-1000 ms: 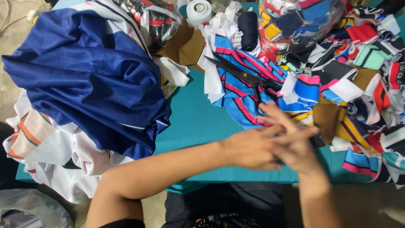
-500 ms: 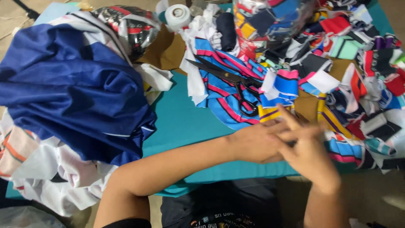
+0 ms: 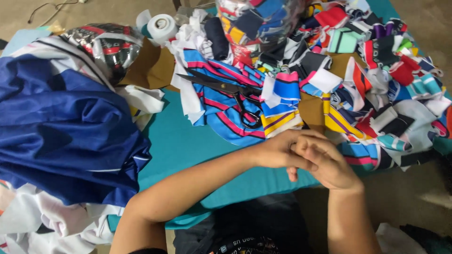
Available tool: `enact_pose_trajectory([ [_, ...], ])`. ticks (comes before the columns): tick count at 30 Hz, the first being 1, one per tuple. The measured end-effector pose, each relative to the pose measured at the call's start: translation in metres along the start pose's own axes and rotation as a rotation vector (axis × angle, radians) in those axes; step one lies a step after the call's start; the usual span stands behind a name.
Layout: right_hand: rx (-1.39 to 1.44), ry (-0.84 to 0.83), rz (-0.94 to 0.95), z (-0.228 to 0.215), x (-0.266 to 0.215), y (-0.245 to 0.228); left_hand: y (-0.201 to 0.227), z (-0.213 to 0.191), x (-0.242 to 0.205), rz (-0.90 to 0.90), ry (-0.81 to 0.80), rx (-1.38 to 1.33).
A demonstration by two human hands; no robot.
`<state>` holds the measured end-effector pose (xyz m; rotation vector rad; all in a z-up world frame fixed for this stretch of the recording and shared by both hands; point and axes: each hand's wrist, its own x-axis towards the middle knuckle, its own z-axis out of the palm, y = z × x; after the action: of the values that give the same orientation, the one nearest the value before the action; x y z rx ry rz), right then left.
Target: Sorting through a pile of fabric scraps on a table, organizing them by type or color, and occasionally trimming pieces with scissors.
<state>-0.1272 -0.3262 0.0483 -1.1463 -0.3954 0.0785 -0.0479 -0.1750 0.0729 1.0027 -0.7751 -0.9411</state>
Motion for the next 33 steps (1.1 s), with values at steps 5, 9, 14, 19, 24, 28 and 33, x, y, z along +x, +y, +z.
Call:
enact_pose_trajectory([
  [5,-0.230,-0.039,0.025,0.016,0.005,-0.028,-0.020,0.007,0.005,0.137,0.156,0.321],
  [9,-0.414,-0.064,0.149,0.008,-0.009,-0.033,-0.043,0.002,0.008,0.414,0.202,0.664],
  [14,-0.834,0.237,0.447,-0.021,-0.033,-0.037,-0.043,-0.039,0.008,0.550,0.199,0.929],
  [19,-1.031,0.459,-0.301,-0.031,-0.016,-0.040,-0.055,-0.100,0.040,0.705,0.330,1.016],
  [24,-0.995,0.502,-0.235,-0.026,0.008,-0.047,0.006,-0.111,0.053,0.430,0.600,1.309],
  [28,-0.974,0.559,-0.182,-0.028,0.013,-0.029,-0.017,-0.151,0.062,0.337,0.614,1.338],
  [33,-0.765,0.711,-0.275,-0.048,0.014,0.011,-0.007,-0.153,0.039,0.539,0.616,1.343],
])
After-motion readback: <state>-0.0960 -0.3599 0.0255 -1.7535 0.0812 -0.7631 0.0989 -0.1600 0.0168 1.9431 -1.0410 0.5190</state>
